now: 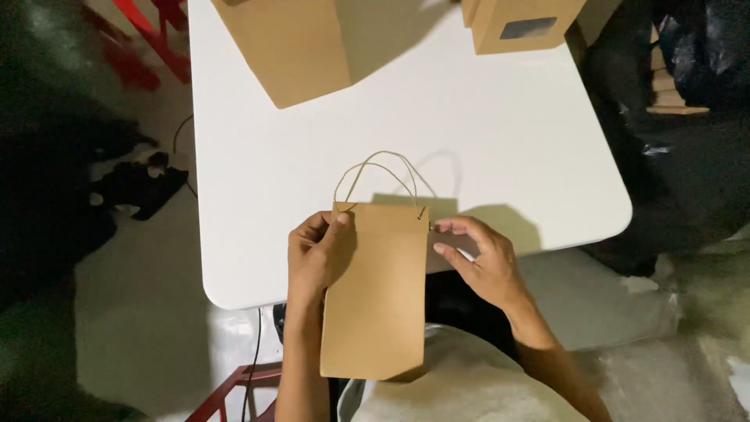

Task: Assembling paper gift bags by threading string handles through pre-punched holes and lining them up on a table.

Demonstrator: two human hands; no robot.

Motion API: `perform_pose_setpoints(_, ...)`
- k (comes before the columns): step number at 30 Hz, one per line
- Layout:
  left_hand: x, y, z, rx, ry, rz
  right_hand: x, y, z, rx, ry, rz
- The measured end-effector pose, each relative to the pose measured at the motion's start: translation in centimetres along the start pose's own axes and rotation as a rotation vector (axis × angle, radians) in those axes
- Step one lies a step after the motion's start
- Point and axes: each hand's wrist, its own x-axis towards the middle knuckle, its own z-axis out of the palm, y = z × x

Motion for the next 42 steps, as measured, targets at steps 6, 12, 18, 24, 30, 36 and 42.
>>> perform_pose_setpoints(6,0.7,-1.3,-0.7,-0.045,-0.031,0.048,-0.4,1.5,1.7,-0.014,0.032,-0.007)
perform_pose_setpoints(12,1.0,-1.7,-0.9,-0.027,-0.041,0.033,-0.2,-0.2,2.3,0.014,0.133,-0.044)
perform_pose_setpoints(18,1.1,-1.7,-0.9,-0.021,-0.042,0.023,0.0,-0.6,2.8,-0.047,0.206,-0.112)
perform_pose_setpoints(24,1.1,-1.7,-0.9,-0.059,-0.04,0.043,0.0,0.5,3.1,-0.073,0.299,-0.147)
perform_pose_setpoints(30,0.8,-1.2,-2.0,-0.209,-0.109,-0.006,1.1,-0.5,-3.3,0.5,0.461,0.147)
perform_pose_setpoints(36,0.5,0.6,-0.7,-0.313,-0.294,-0.084,-1.4,0.4,-10.1,0.441,0.625,0.096)
perform_pose_setpoints(42,3.9,7.1,0.3,0.159,-0.488,-0.095,-2.6,-1.7,-13.5,0.423,0.265,-0.27)
